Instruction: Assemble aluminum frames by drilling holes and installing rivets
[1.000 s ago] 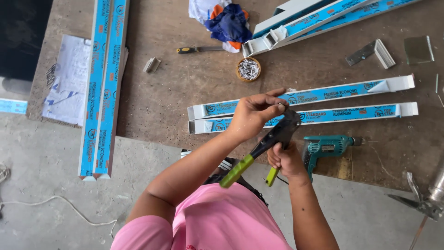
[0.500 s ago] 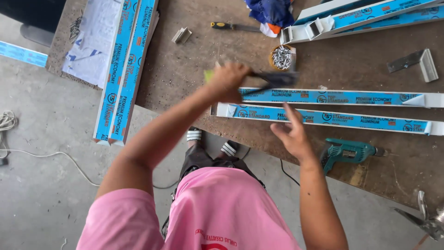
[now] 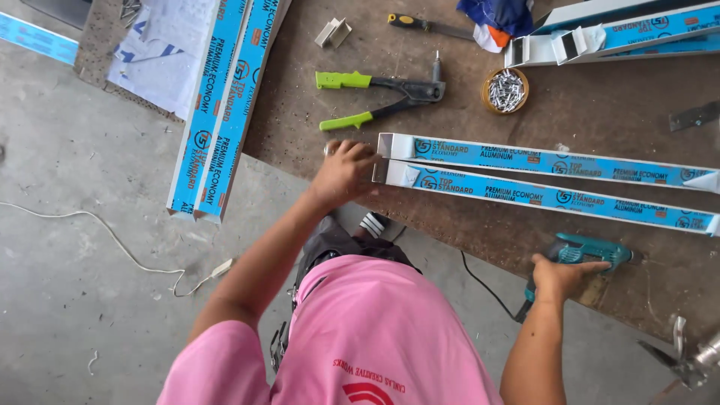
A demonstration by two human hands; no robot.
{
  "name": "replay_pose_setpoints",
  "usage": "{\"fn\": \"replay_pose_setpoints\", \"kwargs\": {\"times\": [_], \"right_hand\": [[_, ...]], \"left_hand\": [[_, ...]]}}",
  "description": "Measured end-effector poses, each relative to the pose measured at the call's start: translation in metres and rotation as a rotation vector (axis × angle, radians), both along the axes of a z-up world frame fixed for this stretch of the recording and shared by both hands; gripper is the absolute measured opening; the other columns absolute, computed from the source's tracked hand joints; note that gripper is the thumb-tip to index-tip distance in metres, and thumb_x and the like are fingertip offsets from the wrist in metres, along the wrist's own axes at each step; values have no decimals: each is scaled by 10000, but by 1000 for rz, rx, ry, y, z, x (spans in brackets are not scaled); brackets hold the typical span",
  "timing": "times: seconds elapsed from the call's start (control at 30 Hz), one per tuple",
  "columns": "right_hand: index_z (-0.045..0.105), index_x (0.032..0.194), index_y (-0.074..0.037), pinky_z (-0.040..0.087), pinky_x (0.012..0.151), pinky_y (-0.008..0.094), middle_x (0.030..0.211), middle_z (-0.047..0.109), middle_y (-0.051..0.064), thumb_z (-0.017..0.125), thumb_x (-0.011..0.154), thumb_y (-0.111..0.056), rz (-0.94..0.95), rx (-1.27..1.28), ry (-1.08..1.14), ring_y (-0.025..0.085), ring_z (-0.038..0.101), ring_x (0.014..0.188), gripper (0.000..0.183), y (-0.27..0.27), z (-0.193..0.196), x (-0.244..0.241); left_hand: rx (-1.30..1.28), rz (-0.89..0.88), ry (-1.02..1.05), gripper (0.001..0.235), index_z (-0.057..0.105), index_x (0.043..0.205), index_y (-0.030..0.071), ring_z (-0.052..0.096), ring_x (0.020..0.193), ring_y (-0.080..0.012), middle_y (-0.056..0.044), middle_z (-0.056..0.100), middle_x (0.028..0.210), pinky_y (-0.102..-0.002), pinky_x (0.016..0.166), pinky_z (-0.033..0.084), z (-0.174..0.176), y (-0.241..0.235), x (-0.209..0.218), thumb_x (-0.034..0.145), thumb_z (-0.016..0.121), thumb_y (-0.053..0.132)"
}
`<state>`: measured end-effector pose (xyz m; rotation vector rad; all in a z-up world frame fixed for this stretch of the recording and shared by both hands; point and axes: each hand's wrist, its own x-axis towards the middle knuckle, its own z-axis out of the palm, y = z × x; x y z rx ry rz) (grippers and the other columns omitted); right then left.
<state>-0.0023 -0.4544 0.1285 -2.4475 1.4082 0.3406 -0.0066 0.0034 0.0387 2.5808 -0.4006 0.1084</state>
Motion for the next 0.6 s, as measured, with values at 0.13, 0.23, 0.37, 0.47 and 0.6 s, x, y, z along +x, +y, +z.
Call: {"fn": "replay_pose_setpoints", "kwargs": {"times": [0.13,0.23,0.37,0.47,0.6], "right_hand": [[-94,1618,-230,540,855,521,1616,392,224,836,919,-138,33,47,-240,384,621,1246,1167,-41,-20,-18],[140,1605,-224,580,856,445,1476,601,166,773,726,22,89,-17,-571,310,742,1155,1111,-62,-6,-48],[375,1572,-15,560,899,556,1365,501,323,771,789,154,646,19,-898,477,634,1156,894,-1,102,-84],[458,1493,73,546,795,475,1104,633,278,774,813,86,695,181,-656,372,657,920,749,57,171,-83],[392,1576,-10,559,803,423,1172,643,264,643,736,148,557,685,-284,356,703,826,890,109,206,-63]], "left_hand": [[-194,54,-61,625,682,1309,167,507,1172,-330,-41,634,1273,-473,957,429,-21,-21,-10,776,863,438],[-266,-71,-52,642,655,1329,128,520,1152,-331,-65,642,1291,-450,963,467,-17,-35,-10,819,837,472],[-254,-56,51,820,616,1404,155,474,1200,-355,-70,599,1325,-493,1005,410,-22,-34,-5,724,888,525],[-271,-57,48,704,685,1330,203,471,1177,-350,-52,596,1293,-492,974,434,-21,-33,-5,726,894,499],[-203,-22,102,744,657,1386,275,461,1171,-343,-16,583,1308,-497,911,487,-12,-34,-6,737,885,558]]}}
